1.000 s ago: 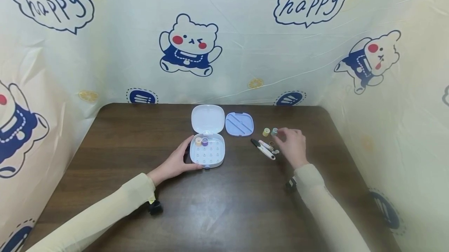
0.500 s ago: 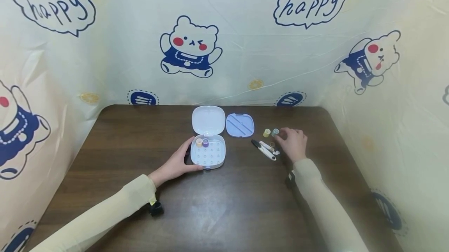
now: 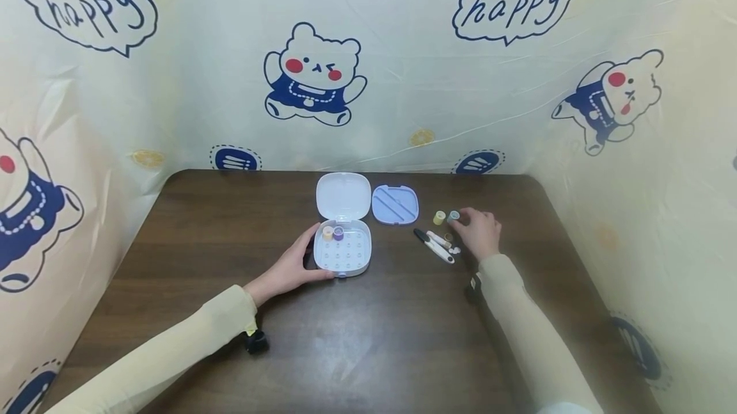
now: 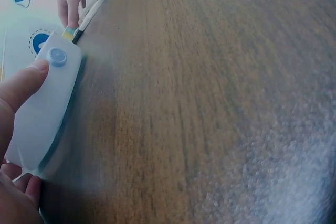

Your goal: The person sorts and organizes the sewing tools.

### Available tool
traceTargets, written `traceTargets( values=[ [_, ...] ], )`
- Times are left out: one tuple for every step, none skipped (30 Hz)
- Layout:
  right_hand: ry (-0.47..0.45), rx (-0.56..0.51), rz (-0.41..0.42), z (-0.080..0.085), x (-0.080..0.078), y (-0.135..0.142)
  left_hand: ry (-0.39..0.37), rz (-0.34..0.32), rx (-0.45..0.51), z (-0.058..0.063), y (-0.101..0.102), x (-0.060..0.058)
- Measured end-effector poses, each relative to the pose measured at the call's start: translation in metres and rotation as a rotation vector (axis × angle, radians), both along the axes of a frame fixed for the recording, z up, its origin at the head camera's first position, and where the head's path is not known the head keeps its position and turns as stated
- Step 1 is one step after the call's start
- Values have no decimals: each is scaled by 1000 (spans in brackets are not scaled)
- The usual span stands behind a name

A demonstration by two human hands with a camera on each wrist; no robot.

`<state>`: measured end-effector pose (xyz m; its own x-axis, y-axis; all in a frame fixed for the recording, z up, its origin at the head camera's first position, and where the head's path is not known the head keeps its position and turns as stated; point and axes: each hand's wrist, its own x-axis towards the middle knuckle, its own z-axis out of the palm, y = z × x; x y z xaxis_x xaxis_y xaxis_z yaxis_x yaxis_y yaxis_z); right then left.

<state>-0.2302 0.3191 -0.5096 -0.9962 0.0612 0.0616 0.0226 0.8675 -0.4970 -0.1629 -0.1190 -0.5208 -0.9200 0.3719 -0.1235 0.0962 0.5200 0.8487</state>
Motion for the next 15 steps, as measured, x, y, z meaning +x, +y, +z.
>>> traceTargets(
  values=[
    [1,-5,-3,0,-1,0,-1,1,1,0,0,0],
    [3,-9,-3,1,-1,-1,-2,0,2,1,0,0],
    [6,-10,-3,2,-1,-1,-4,-1,2,1,0,0],
    [8,-11,-3,2,-1,-2,-4,-1,1,1,0,0],
    [9,-10,-2,2,-1,-2,-5,-1,0,2,0,0],
    [12,-10,-2,2,-2,-2,-5,-1,0,2,0,0],
    [15,-10,0,2,-2,-3,-5,-1,1,1,0,0],
    [18,-10,1,3,-2,-3,-5,-1,1,1,0,0],
    [21,-10,2,3,-2,-3,-4,0,0,1,0,0],
    [21,-12,1,3,-3,-3,-2,-1,-1,1,0,0],
    [21,-13,0,3,-3,-3,-1,-2,-2,1,-1,0],
    [20,-13,1,3,-3,-3,1,-3,-3,0,-1,0],
    [19,-13,1,3,-2,-3,2,-4,-4,0,-1,-1],
    [19,-16,3,3,-2,-3,4,-4,-5,0,-1,-1],
    [20,-18,4,4,-2,-3,5,-5,-6,0,-1,-1]
  ],
)
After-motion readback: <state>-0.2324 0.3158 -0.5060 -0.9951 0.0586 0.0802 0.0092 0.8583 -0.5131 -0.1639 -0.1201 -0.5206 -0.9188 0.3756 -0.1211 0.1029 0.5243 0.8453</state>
